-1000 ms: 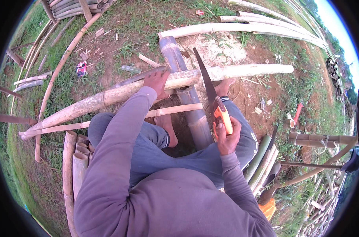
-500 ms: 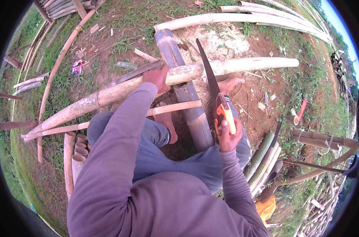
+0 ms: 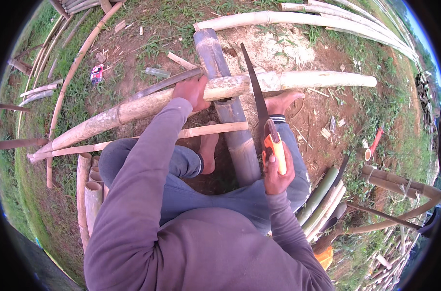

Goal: The person sits on the ground and uses a hand saw to cut long bamboo poles into shorter sections. The person positions each pole, saws through it, and places the cut pieces onto a nearby stack.

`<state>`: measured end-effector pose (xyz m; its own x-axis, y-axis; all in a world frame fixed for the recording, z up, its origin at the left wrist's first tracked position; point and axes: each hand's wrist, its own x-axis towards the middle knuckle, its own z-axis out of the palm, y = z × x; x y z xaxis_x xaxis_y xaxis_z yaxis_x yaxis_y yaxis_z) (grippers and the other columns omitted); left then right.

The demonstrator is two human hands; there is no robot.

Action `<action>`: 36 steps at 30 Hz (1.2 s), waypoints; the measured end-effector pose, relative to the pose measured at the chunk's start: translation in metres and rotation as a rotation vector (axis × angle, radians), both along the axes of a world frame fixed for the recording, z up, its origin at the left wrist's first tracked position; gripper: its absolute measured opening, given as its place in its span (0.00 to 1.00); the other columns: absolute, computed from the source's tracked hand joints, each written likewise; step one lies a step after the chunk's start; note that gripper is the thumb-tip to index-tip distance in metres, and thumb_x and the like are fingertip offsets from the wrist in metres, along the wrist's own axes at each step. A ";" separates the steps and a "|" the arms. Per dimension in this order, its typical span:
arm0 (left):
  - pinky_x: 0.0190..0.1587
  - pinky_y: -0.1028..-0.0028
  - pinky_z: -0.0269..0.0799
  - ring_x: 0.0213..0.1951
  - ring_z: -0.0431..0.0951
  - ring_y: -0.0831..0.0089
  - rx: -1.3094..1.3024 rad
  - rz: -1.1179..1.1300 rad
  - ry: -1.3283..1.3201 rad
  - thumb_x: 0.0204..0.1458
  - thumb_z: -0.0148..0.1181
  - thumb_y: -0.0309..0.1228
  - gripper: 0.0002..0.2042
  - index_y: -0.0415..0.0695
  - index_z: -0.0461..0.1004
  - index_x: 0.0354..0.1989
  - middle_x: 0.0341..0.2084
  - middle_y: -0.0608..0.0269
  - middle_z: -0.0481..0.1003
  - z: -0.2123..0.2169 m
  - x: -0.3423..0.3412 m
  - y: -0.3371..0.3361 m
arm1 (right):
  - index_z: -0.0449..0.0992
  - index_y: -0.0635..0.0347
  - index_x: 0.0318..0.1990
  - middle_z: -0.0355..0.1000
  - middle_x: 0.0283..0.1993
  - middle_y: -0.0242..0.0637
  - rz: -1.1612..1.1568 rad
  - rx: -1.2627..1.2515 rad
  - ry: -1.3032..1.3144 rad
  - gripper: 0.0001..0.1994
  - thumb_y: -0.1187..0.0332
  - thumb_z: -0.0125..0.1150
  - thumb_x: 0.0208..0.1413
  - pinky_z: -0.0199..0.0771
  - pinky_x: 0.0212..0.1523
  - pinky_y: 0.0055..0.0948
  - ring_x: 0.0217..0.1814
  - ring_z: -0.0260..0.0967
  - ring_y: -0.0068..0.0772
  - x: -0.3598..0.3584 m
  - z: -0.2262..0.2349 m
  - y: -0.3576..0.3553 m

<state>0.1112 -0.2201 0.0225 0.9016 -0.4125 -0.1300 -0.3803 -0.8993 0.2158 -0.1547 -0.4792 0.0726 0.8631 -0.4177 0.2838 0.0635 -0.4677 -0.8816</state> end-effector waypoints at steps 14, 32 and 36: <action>0.56 0.49 0.79 0.55 0.82 0.46 -0.008 0.014 0.021 0.41 0.80 0.48 0.38 0.45 0.70 0.60 0.53 0.47 0.79 0.008 -0.003 -0.002 | 0.75 0.73 0.65 0.78 0.63 0.52 0.017 0.019 -0.006 0.23 0.66 0.66 0.69 0.78 0.63 0.37 0.62 0.79 0.41 -0.001 -0.002 -0.001; 0.57 0.49 0.77 0.55 0.82 0.45 -0.012 0.014 0.058 0.42 0.79 0.49 0.39 0.46 0.69 0.61 0.53 0.46 0.80 0.010 -0.001 -0.002 | 0.74 0.73 0.66 0.78 0.64 0.52 0.014 0.001 0.017 0.22 0.70 0.65 0.69 0.80 0.62 0.36 0.66 0.77 0.40 -0.005 0.000 0.003; 0.58 0.49 0.78 0.56 0.83 0.45 -0.035 -0.003 -0.026 0.42 0.80 0.45 0.40 0.44 0.69 0.63 0.54 0.44 0.79 0.004 -0.003 0.004 | 0.70 0.75 0.69 0.75 0.66 0.53 0.044 0.176 0.069 0.24 0.69 0.62 0.70 0.85 0.60 0.36 0.65 0.76 0.41 -0.036 0.011 0.004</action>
<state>0.1087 -0.2166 0.0267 0.9034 -0.4187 -0.0922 -0.3884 -0.8904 0.2374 -0.1908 -0.4747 0.0835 0.8967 -0.4167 0.1491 0.0172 -0.3038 -0.9526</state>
